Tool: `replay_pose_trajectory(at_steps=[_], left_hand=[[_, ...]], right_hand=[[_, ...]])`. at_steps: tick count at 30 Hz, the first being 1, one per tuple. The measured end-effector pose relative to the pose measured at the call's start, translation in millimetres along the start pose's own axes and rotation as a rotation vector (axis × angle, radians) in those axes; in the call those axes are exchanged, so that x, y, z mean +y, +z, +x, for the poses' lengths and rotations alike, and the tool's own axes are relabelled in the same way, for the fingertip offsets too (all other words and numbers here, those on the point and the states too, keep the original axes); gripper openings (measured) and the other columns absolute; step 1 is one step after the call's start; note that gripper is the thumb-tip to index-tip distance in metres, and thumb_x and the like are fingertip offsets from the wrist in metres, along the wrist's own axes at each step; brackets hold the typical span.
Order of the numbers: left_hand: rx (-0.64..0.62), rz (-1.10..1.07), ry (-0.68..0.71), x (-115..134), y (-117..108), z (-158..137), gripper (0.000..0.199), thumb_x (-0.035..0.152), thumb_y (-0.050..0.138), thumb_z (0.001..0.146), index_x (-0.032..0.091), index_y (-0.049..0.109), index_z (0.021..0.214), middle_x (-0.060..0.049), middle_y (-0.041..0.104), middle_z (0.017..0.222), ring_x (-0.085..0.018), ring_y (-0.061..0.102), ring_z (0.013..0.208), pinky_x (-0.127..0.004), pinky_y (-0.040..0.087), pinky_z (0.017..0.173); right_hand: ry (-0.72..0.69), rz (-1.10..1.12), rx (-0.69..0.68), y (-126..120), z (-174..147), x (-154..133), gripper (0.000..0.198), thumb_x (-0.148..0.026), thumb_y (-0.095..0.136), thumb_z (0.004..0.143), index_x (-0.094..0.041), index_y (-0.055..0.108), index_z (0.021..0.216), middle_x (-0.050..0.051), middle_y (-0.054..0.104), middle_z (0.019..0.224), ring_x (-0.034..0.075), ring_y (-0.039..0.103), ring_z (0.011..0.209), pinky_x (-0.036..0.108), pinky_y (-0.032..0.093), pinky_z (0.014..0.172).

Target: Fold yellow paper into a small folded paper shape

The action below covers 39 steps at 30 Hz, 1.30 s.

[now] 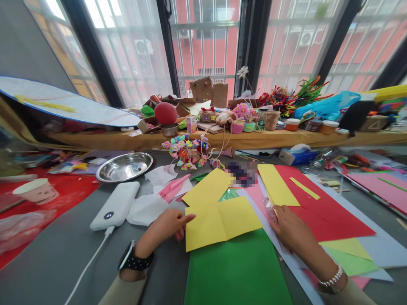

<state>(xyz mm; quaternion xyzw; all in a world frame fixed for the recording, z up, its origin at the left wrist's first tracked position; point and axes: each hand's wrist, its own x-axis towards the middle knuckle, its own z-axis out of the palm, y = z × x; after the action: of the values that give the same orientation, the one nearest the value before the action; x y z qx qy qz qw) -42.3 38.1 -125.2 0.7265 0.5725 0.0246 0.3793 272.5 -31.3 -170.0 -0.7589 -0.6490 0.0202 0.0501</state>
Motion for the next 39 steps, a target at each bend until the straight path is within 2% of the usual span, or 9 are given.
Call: replay_pose_trajectory(at_steps=[5, 10, 13, 15, 18, 24, 29, 35, 39], left_hand=[[0.027, -0.076, 0.027, 7, 13, 12, 0.04, 0.056, 0.041, 0.067, 0.016, 0.044, 0.066, -0.001, 0.058, 0.055, -0.015, 0.058, 0.052, -0.021, 0.037, 0.044], [0.415, 0.386, -0.099, 10, 7, 3, 0.041, 0.054, 0.034, 0.072, 0.016, 0.049, 0.07, -0.009, 0.06, 0.069, -0.025, 0.057, 0.068, -0.03, 0.037, 0.054], [0.319, 0.517, -0.173, 15, 3, -2, 0.048, 0.058, 0.031, 0.07, 0.015, 0.052, 0.064, -0.014, 0.06, 0.073, -0.03, 0.056, 0.074, -0.033, 0.037, 0.055], [0.238, 0.506, -0.134, 20, 3, -2, 0.048, 0.059, 0.033, 0.068, 0.015, 0.053, 0.062, -0.014, 0.061, 0.071, -0.03, 0.056, 0.072, -0.033, 0.036, 0.055], [0.223, 0.45, -0.055, 26, 4, 3, 0.042, 0.055, 0.037, 0.067, 0.016, 0.052, 0.058, -0.011, 0.061, 0.064, -0.027, 0.057, 0.067, -0.031, 0.036, 0.053], [0.137, 0.141, 0.081, 26, 13, 14, 0.032, 0.045, 0.039, 0.07, 0.018, 0.038, 0.052, 0.001, 0.053, 0.044, -0.016, 0.055, 0.046, -0.024, 0.034, 0.047], [0.105, -0.074, 0.186, 23, 27, 25, 0.034, 0.046, 0.039, 0.07, 0.018, 0.034, 0.051, 0.004, 0.05, 0.043, -0.012, 0.052, 0.041, -0.019, 0.032, 0.04], [0.208, -0.02, 0.271, 19, 38, 30, 0.038, 0.047, 0.037, 0.072, 0.017, 0.037, 0.05, 0.004, 0.047, 0.04, -0.01, 0.049, 0.037, -0.018, 0.03, 0.04], [0.243, -0.021, 0.296, 17, 39, 33, 0.039, 0.047, 0.037, 0.073, 0.017, 0.034, 0.049, 0.005, 0.045, 0.039, -0.009, 0.046, 0.037, -0.018, 0.028, 0.041]], right_hand=[[0.09, 0.064, -0.103, -1, 6, 0, 0.028, -0.021, 0.041, 0.072, -0.007, 0.049, 0.094, 0.017, 0.053, 0.089, 0.024, 0.054, 0.08, 0.03, 0.039, 0.059], [0.072, 0.086, -0.089, 0, 9, 6, 0.028, -0.018, 0.044, 0.066, -0.005, 0.05, 0.09, 0.017, 0.056, 0.083, 0.025, 0.055, 0.082, 0.028, 0.039, 0.061], [0.059, 0.039, -0.08, 1, 7, 6, 0.024, -0.017, 0.044, 0.066, -0.006, 0.051, 0.086, 0.016, 0.057, 0.08, 0.024, 0.056, 0.076, 0.028, 0.039, 0.059], [0.053, -0.045, -0.056, 1, 5, 2, 0.019, -0.014, 0.042, 0.067, -0.008, 0.052, 0.081, 0.016, 0.057, 0.08, 0.024, 0.056, 0.072, 0.029, 0.038, 0.057], [0.027, -0.129, -0.01, 0, 2, 0, 0.017, -0.007, 0.037, 0.069, -0.01, 0.053, 0.075, 0.014, 0.058, 0.077, 0.022, 0.056, 0.07, 0.028, 0.036, 0.055], [-0.019, -0.07, 0.052, -15, 6, 7, 0.024, -0.017, 0.031, 0.081, -0.017, 0.053, 0.07, 0.007, 0.059, 0.068, 0.018, 0.056, 0.061, 0.025, 0.034, 0.048], [-0.034, -0.09, 0.254, -27, 3, -23, 0.021, -0.018, 0.035, 0.081, -0.019, 0.055, 0.085, 0.005, 0.058, 0.077, 0.017, 0.057, 0.066, 0.024, 0.036, 0.047], [-0.205, -0.149, 0.052, -17, -3, -74, 0.03, -0.008, 0.036, 0.076, -0.011, 0.054, 0.101, 0.012, 0.058, 0.088, 0.022, 0.056, 0.076, 0.029, 0.043, 0.056], [-0.279, -0.069, -0.105, -21, -1, -73, 0.026, -0.019, 0.039, 0.077, -0.012, 0.058, 0.093, 0.014, 0.057, 0.094, 0.027, 0.055, 0.079, 0.039, 0.044, 0.063]])
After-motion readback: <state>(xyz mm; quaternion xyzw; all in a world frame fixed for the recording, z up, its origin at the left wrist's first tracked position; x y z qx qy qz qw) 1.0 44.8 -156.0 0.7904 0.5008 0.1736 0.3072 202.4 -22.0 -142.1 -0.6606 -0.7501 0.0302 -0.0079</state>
